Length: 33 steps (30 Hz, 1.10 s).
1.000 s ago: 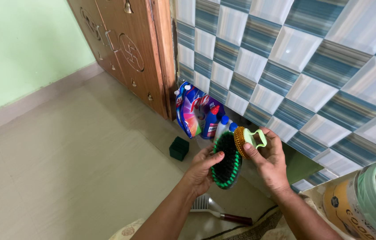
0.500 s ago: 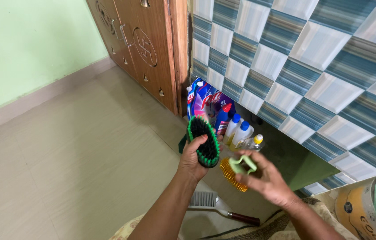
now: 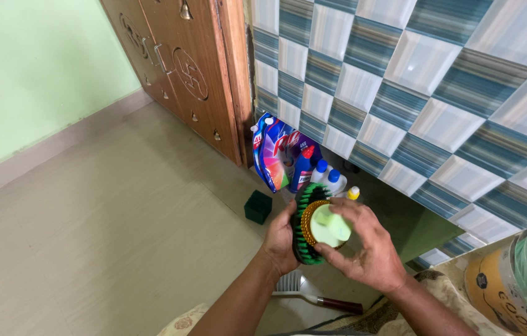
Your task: The person scrubs a tiled wall section using a green-bristled brush and a small green scrubber, then handles a plastic bottle with a yellow cap. The person repeatedly scrubs the same wall area and adjusts the bottle cap.
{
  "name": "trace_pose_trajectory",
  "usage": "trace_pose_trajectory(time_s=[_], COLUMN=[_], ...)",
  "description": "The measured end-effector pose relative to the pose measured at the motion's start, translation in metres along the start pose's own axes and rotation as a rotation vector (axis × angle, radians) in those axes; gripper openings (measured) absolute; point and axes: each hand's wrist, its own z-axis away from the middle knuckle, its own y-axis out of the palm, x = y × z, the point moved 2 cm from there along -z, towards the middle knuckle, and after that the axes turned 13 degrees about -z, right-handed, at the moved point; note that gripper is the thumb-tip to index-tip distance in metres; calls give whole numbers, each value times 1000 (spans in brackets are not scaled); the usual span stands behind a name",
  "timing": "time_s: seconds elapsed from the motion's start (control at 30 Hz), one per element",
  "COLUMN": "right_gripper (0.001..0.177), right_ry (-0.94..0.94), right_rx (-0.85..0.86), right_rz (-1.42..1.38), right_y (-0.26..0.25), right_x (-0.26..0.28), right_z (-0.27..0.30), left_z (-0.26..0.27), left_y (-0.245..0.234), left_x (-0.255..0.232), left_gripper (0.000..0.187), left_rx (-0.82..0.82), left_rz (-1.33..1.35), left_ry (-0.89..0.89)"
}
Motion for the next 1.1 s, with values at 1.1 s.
trace_pose_trajectory(time_s=[1.1], right_gripper=[88], right_ry=[220], right_rx=[-397], right_rz=[-353], right_y=[-49], right_x=[-20], right_z=[-14], left_z=[30], left_y=[26], left_x=[-22], left_gripper=[55], left_rx=[-103], left_rz=[-1301], left_ry=[668])
